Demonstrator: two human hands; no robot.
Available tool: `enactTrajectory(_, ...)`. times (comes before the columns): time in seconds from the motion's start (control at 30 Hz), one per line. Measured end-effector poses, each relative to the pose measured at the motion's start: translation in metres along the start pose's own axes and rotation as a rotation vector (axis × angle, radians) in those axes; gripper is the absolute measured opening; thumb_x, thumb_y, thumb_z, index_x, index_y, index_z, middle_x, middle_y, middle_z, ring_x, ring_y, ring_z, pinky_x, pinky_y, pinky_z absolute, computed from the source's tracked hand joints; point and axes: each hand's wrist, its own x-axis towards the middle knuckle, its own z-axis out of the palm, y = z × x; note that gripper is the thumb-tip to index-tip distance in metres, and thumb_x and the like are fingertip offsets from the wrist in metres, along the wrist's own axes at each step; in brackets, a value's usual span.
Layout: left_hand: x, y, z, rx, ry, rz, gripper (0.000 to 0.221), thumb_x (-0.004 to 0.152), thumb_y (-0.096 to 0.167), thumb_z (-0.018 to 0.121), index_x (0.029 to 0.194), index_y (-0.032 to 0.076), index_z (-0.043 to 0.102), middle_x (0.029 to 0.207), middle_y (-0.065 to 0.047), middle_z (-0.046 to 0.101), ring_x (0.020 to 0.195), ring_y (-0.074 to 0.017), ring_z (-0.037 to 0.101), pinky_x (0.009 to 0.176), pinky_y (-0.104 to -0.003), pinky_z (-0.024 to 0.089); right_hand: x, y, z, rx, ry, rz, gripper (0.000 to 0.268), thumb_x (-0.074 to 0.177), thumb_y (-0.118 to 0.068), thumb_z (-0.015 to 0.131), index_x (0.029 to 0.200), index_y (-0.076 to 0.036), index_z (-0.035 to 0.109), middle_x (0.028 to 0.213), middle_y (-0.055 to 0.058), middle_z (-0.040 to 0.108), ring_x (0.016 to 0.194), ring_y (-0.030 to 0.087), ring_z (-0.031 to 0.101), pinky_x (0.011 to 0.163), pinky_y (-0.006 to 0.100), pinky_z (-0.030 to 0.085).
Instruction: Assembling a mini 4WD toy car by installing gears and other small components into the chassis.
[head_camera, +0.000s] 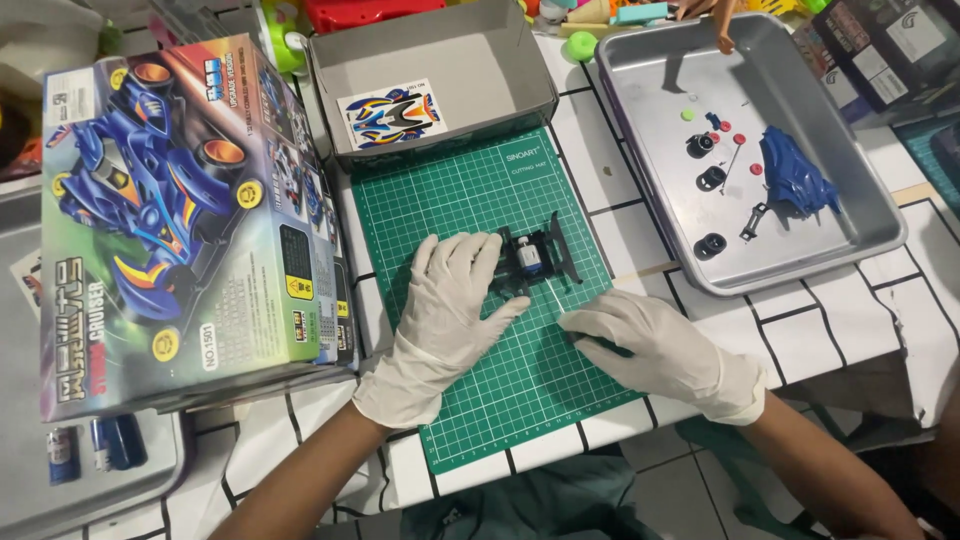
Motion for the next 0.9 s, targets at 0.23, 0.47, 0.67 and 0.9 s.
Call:
enactTrajectory(0.23,-0.003,-0.004,0.008,0.013,-0.010,-0.015,0.077,0.088,0.064,0.067,0.138,0.007,0.056,0.125,-0.012,0.065,0.122,-0.0306,0.062,0.113,-0.055,0.038,-0.012,0.012,0.023,-0.113,0.074,-0.037,0.026,0.090,-0.014,0.071,0.115,-0.015,0.063,0.088,0.000,0.064,0.080,0.018,0.069,0.066,0.030,0.061)
enactTrajectory(0.47,-0.004,-0.007,0.013,-0.050,-0.009,-0.087,0.076,0.087,0.067,0.067,0.139,0.012,0.057,0.127,-0.008,0.067,0.124,-0.0263,0.064,0.112,-0.051,0.037,-0.011,0.005,0.029,0.010,0.123,0.214,0.030,0.088,-0.013,0.074,0.117,-0.020,0.072,0.085,-0.004,0.069,0.082,0.014,0.072,0.070,0.030,0.061)
enactTrajectory(0.67,-0.008,-0.007,0.014,-0.021,0.051,-0.086,0.075,0.085,0.072,0.063,0.135,0.016,0.060,0.124,-0.003,0.070,0.120,-0.0216,0.067,0.107,-0.045,0.044,-0.005,-0.008,0.020,0.194,0.245,0.319,0.030,0.083,-0.013,0.078,0.110,-0.026,0.078,0.086,-0.008,0.076,0.079,0.011,0.075,0.068,0.028,0.062)
enactTrajectory(0.9,-0.007,-0.003,0.012,-0.008,0.123,-0.057,0.074,0.082,0.071,0.067,0.131,0.015,0.064,0.118,-0.002,0.073,0.114,-0.0189,0.069,0.117,-0.048,0.034,-0.007,-0.009,0.021,0.141,0.298,0.277,0.028,0.081,-0.008,0.078,0.106,-0.020,0.077,0.084,-0.003,0.078,0.080,0.016,0.077,0.069,0.031,0.062)
